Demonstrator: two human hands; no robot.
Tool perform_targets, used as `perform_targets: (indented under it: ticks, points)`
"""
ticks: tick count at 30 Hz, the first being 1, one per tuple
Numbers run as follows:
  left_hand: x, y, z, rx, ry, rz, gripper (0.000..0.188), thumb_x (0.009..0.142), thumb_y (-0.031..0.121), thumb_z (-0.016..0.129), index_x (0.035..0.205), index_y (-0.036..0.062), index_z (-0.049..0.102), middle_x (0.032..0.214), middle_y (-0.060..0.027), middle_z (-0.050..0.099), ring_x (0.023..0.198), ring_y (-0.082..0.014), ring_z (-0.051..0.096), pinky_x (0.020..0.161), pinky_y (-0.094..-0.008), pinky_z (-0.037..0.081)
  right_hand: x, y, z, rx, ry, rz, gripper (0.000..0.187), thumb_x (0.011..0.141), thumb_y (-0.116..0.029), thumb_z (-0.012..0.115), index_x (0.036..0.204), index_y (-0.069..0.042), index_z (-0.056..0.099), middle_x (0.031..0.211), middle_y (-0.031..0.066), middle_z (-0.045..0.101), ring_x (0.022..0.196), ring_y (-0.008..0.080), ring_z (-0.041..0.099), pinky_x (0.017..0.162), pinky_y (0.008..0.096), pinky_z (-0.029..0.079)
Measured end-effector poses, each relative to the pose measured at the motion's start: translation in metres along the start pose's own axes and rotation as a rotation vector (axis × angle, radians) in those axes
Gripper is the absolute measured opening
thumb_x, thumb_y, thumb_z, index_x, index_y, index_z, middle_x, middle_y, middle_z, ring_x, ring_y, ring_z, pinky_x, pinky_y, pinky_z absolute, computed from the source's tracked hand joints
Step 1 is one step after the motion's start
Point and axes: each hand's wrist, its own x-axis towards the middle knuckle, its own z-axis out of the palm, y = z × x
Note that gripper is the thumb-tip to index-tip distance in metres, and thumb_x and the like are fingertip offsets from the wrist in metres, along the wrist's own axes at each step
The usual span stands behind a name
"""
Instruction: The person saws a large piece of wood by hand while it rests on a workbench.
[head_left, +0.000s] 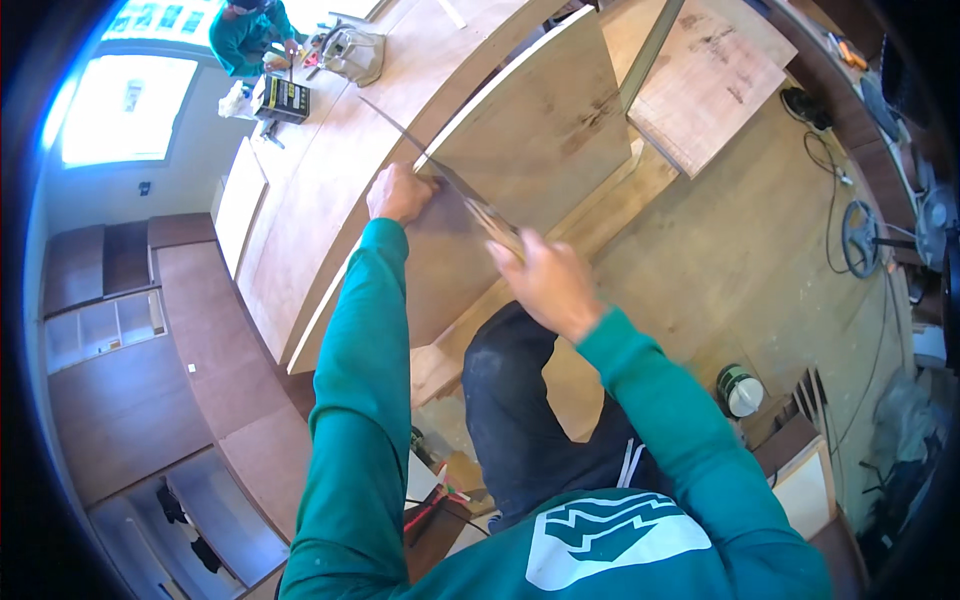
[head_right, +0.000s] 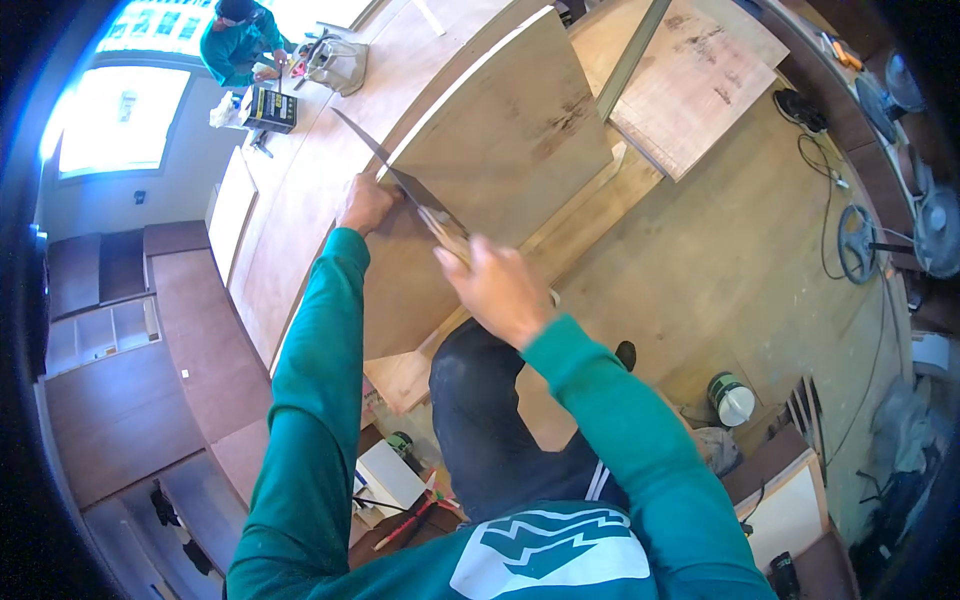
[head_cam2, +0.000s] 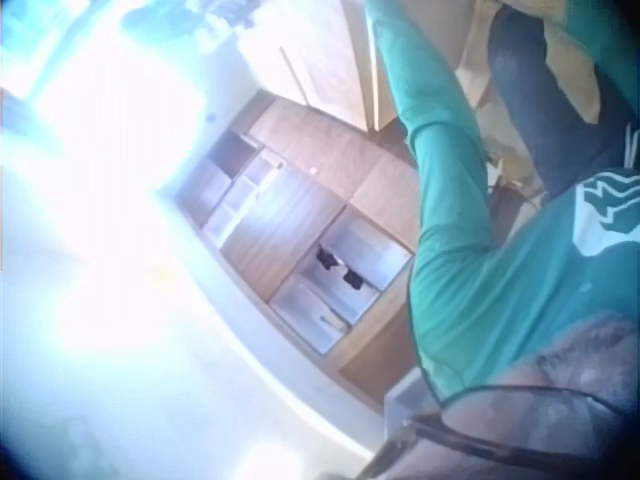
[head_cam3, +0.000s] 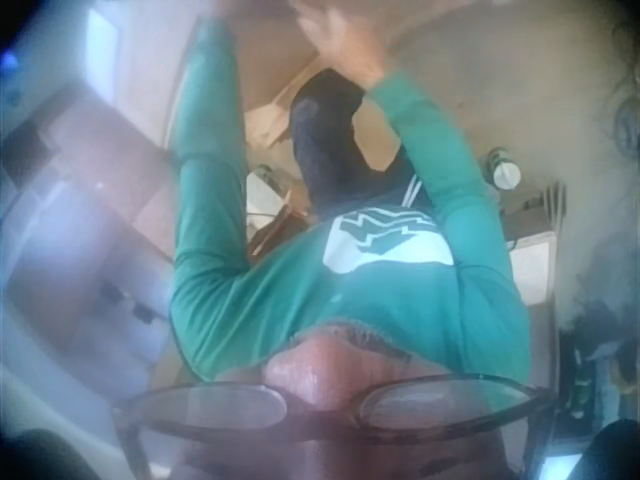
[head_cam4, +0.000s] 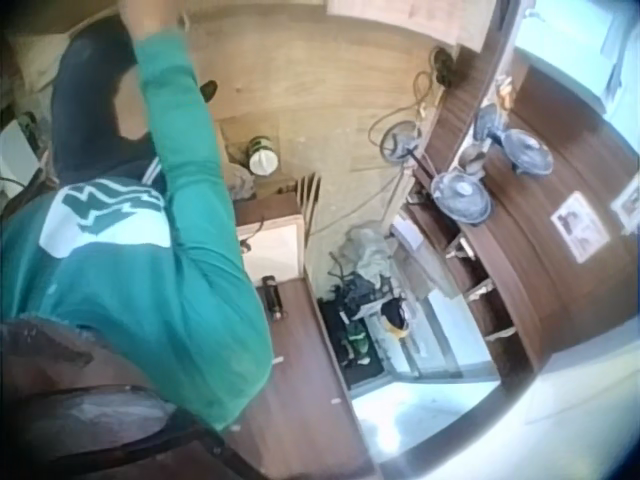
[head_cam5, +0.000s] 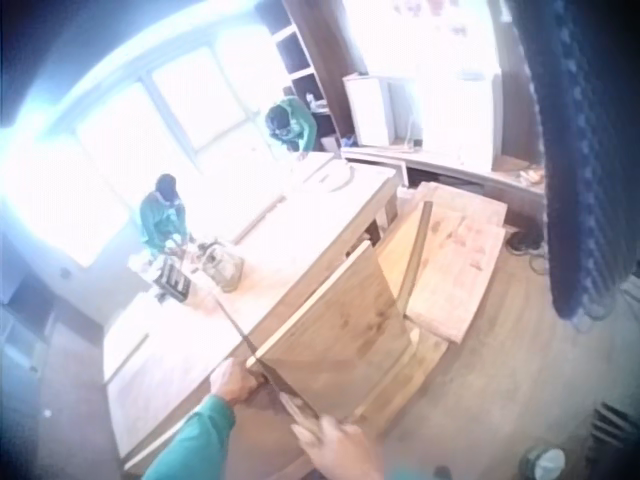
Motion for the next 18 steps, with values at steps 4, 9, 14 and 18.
perform_targets:
  ticks: [4, 9, 14, 18]
  points:
    - [-0.005, -0.009, -0.008, -0.167, 0.06, 0.069, 0.055, 0.081, 0.036, 0.1, 0.113, -0.0068, 0.086, 0.101, -0.0281, 0.085, 0.093, -0.0355, 0.084, 0.086, -0.0485, 0.064, -0.138, 0.035, -0.056, -0.045, 0.018, 0.007, 0.05, 0.111, -0.044, 0.074, 0.125, 0.004, 0.071, 0.079, 0.0306, 0.075, 0.071, 0.0497, 0.076, 0.064, 0.0577, 0.06]
    - [-0.004, -0.001, -0.004, -0.201, 0.054, 0.068, 0.057, 0.081, 0.037, 0.1, 0.113, -0.0075, 0.085, 0.101, -0.0253, 0.086, 0.09, -0.0318, 0.083, 0.083, -0.0478, 0.065, -0.185, 0.04, -0.088, -0.023, 0.091, -0.086, 0.053, 0.109, -0.039, 0.079, 0.136, 0.006, 0.07, 0.077, 0.0272, 0.075, 0.066, 0.0475, 0.075, 0.059, 0.055, 0.058]
    - [0.02, -0.016, 0.015, -0.168, 0.025, 0.051, 0.049, 0.086, 0.04, 0.093, 0.119, 0.0047, 0.087, 0.114, -0.0221, 0.085, 0.108, -0.0368, 0.081, 0.096, -0.0498, 0.063, 0.026, 0.017, 0.008, -0.108, -0.007, -0.024, 0.065, 0.114, -0.061, 0.062, 0.107, 0.002, 0.07, 0.081, 0.0333, 0.074, 0.084, 0.0567, 0.075, 0.072, 0.0636, 0.06]
    - [0.011, -0.001, 0.019, -0.123, -0.046, 0.023, 0.045, 0.088, 0.04, 0.089, 0.122, 0.0112, 0.088, 0.122, -0.0209, 0.085, 0.118, -0.039, 0.081, 0.102, -0.0512, 0.062, 0.024, 0.016, 0.017, -0.012, 0.025, -0.022, 0.062, 0.113, -0.059, 0.063, 0.104, 0.002, 0.07, 0.083, 0.0335, 0.075, 0.082, 0.0569, 0.075, 0.074, 0.0651, 0.06]
